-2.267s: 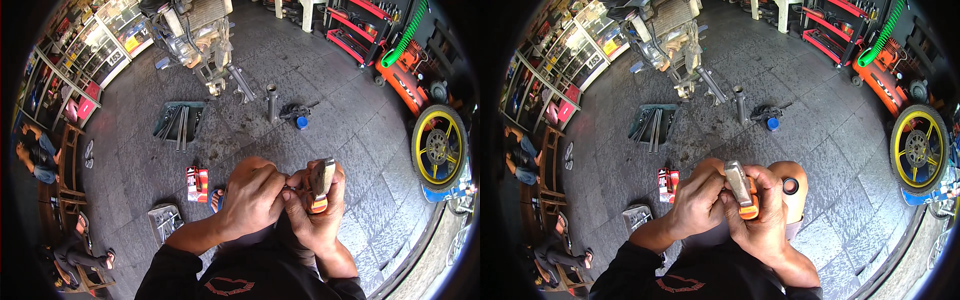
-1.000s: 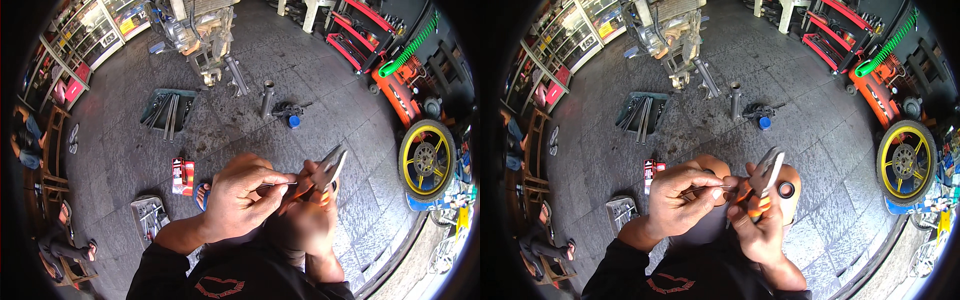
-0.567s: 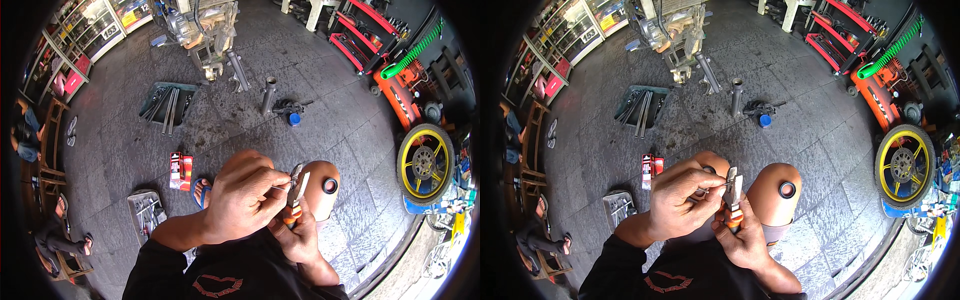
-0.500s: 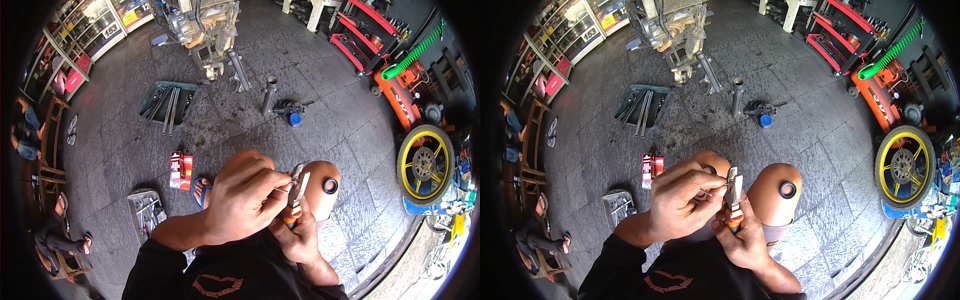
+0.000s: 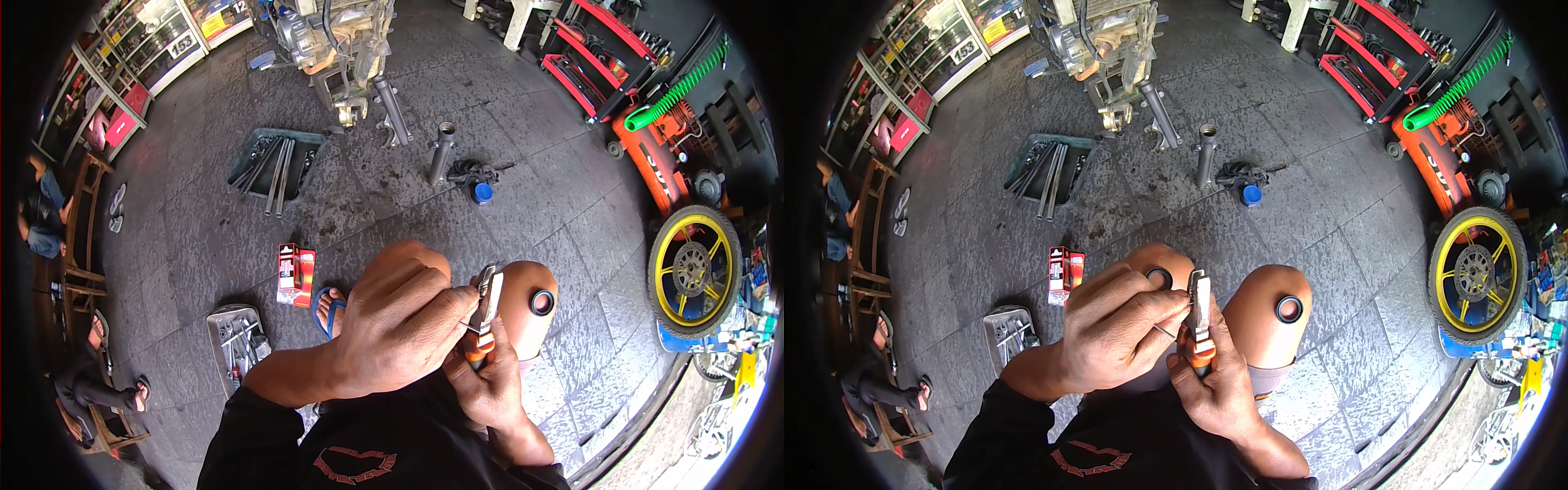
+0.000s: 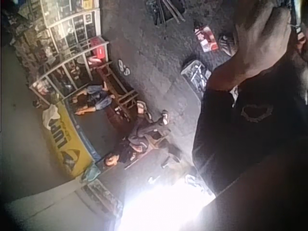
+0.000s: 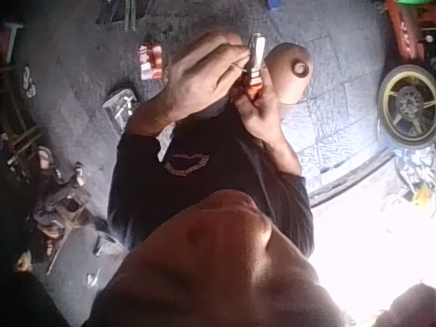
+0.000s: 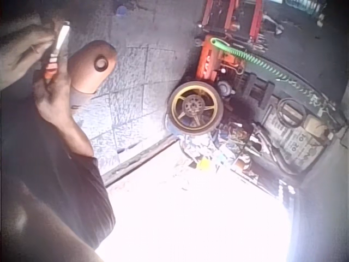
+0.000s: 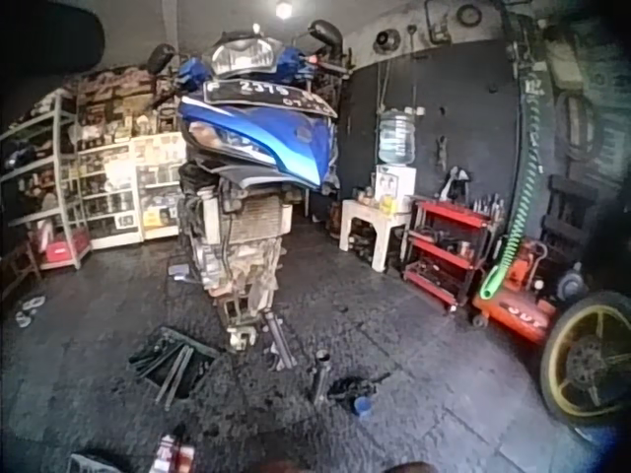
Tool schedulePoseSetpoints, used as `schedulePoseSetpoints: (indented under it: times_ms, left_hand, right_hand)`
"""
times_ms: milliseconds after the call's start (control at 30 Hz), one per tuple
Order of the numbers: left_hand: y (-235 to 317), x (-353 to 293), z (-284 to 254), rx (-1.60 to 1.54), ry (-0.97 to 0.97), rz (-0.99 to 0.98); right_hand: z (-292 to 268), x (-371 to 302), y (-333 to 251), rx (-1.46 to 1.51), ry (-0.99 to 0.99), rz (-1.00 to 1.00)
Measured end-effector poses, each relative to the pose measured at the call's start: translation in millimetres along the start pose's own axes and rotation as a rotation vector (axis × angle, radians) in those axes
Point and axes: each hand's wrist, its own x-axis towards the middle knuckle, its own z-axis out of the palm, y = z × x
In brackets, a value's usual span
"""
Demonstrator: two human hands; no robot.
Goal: The person wipes motorcycle fork components with a cloth, unpacks oil seals, removes their springs using a screwdriver, and trims the springs with pliers.
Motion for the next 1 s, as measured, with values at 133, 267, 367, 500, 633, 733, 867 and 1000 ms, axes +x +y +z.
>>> schedulePoseSetpoints:
  times_ms: [133,267,367,500,633,733,867,1000]
  left_hand:
    - [3,1,-2,-0.003,-0.009,0.002]
    - [0,2,-1,0.002,-0.002,0.016]
    - [-1,1,0,-0.007,0.016,0.023]
    - [-1,1,-2,0.002,0.015,0.038]
    - [-4,-1,-2,-0.002,0.002,0.057]
    - [-6,-1,-2,0.029,0.012,0.083]
    - [-5,-4,-4,0.026,-0.022,0.102]
    - [-10,-10,-2,0.044,-0.035,0.078]
  right_hand:
    - [-3,-1,1,-0.049,-0.008,-0.016]
    - [-3,0,1,-0.069,-0.013,-0.031]
    - [-2,0,0,-0.050,-0.014,-0.022]
    - [-1,0,-2,-0.006,-0.018,-0.011]
    - [0,1,-2,-0.015,-0.017,0.000]
    - [0,1,-3,0.022,-0.008,0.030]
    - [-2,1,9,-0.003,0.024,-0.011]
    - [-12,7,9,-0.084,-0.038,-0.037]
